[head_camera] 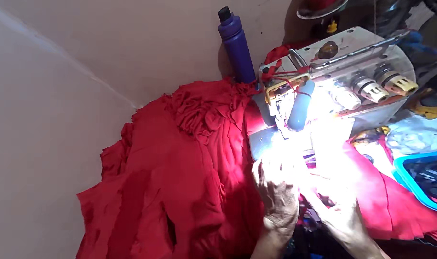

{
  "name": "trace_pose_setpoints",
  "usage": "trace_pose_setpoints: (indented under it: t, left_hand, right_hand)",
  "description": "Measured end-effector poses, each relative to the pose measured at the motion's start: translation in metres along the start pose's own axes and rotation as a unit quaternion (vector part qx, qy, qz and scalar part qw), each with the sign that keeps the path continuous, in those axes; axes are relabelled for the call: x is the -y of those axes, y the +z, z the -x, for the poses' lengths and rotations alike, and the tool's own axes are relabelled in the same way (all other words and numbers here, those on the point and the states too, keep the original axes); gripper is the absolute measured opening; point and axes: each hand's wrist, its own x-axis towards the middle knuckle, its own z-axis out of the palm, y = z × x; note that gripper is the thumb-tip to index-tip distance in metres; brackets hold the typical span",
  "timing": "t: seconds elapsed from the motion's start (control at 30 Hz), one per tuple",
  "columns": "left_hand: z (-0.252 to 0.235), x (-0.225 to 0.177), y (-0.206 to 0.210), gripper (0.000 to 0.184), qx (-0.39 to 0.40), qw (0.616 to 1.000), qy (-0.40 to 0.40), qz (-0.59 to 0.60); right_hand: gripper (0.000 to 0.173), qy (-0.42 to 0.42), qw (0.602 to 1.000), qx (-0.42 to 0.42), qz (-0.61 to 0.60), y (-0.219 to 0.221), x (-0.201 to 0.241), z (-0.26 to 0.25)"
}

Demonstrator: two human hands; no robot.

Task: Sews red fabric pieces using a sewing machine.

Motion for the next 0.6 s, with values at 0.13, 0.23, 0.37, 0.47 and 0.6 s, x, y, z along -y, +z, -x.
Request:
trace_pose_setpoints:
  t: [0.13, 0.23, 0.37, 0.47, 0.6]
  left_hand:
    - [-0.006, 0.002, 0.007, 0.026, 0.041, 0.998, -0.040, 0.038]
    - [-0.014, 0.004, 0.008, 0.028, 0.057, 0.996, -0.060, 0.039]
    - [-0.030, 0.016, 0.004, 0.050, 0.154, 0.984, -0.073, 0.053]
    - [-0.053, 0.034, 0.002, 0.059, 0.234, 0.964, -0.096, 0.085]
    - [-0.096, 0.052, 0.016, 0.036, 0.244, 0.963, -0.098, 0.063]
  right_hand:
    - [0.020, 0.009, 0.999, -0.032, -0.015, 0.006, 0.002, -0.018]
    - [0.024, 0.014, 0.998, -0.042, -0.036, 0.012, -0.001, -0.028]
    - [0.022, -0.035, 0.999, -0.040, 0.001, 0.013, -0.004, -0.046]
    - [0.023, -0.059, 0.992, -0.041, 0.099, 0.010, -0.004, -0.054]
    - [0.026, -0.068, 0.987, -0.023, 0.145, -0.004, -0.002, -0.038]
